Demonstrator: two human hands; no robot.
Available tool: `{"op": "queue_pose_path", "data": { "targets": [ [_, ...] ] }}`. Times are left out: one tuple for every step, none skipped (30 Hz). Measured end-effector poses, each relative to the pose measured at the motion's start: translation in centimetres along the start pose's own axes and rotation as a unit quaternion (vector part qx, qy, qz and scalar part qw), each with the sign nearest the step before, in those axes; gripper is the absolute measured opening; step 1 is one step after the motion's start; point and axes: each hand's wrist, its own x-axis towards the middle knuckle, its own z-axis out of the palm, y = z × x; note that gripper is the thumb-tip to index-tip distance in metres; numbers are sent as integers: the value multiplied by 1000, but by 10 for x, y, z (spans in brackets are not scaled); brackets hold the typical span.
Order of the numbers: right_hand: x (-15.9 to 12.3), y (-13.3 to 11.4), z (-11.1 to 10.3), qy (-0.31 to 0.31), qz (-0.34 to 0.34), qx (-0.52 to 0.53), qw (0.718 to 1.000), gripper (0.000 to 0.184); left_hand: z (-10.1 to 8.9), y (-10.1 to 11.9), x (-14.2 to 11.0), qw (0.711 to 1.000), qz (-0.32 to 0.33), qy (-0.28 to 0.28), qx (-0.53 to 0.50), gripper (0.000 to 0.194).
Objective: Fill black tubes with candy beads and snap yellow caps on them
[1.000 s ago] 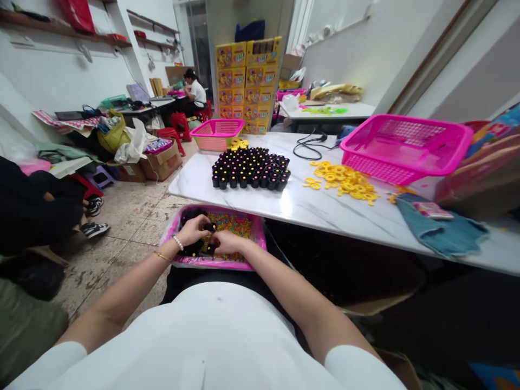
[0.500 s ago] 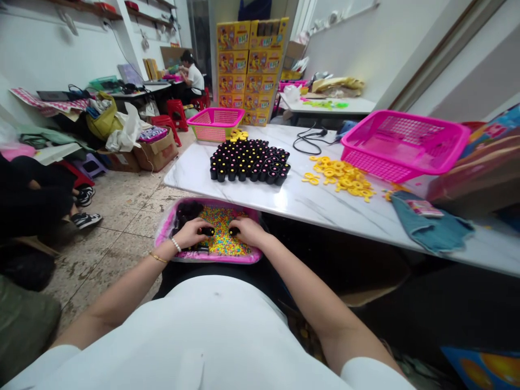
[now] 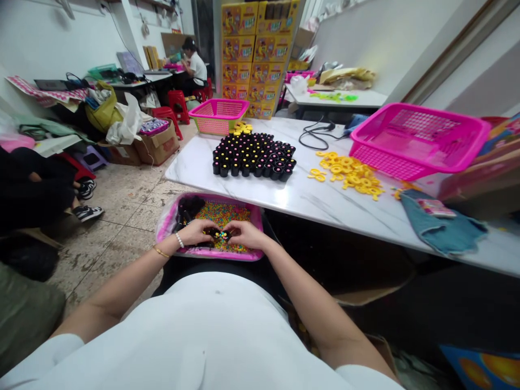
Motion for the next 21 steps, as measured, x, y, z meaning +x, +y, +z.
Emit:
{"op": "queue_pose_path", "data": {
  "targets": [
    [-3,0,0,11,-2,29,1000,36,-1,1,-2,1000,1,2,-19,39],
    [-5,0,0,25,-5,55,998,36,-2,1,-3,999,3,4,-37,39],
    [-6,0,0,40,-8,77,996,36,-2,2,-4,999,5,6,-52,38],
    [-7,-1,0,54,-12,96,994,36,-3,3,-3,998,8,11,-65,37],
    [-7,-1,1,66,-15,111,992,36,-3,3,-3,997,10,17,-75,36],
    [-7,-2,2,75,-18,123,989,36,-3,4,-2,996,10,22,-84,36],
    [-6,-2,3,83,-21,133,987,35,-4,4,0,995,9,28,-92,35],
    [-6,-2,4,90,-23,141,986,35,-4,4,1,994,6,32,-100,35],
    [-5,-2,5,97,-25,148,984,34,-4,3,2,993,3,35,-109,35],
    [-5,-2,6,104,-26,154,982,34,-5,3,4,992,-1,36,-120,34],
    [-6,-1,6,113,-27,159,980,35,-5,3,5,990,-3,35,-133,35],
    [-6,-1,6,121,-28,163,979,36,-5,3,6,988,-5,32,-150,35],
    [-7,-1,6,129,-28,165,977,36,-4,3,7,985,-7,27,-170,35],
    [-7,-1,6,135,-29,165,977,37,-4,2,8,981,-9,23,-192,36],
    [-8,-2,5,140,-29,162,976,37,-3,2,9,977,-11,20,-214,37],
    [-8,-3,5,144,-29,156,977,36,-2,1,9,972,-15,22,-235,39],
    [-8,-4,5,145,-29,148,978,35,-1,0,10,967,-18,27,-254,39],
    [-8,-5,6,147,-29,138,979,34,0,-1,11,962,-22,34,-270,40],
    [-8,-7,6,151,-30,127,980,33,0,-1,11,958,-25,42,-282,40],
    [-8,-8,6,157,-30,116,980,31,1,-2,10,955,-27,48,-292,40],
    [-7,-10,7,166,-32,104,980,30,1,-2,10,952,-27,53,-299,40]
  ]
}}
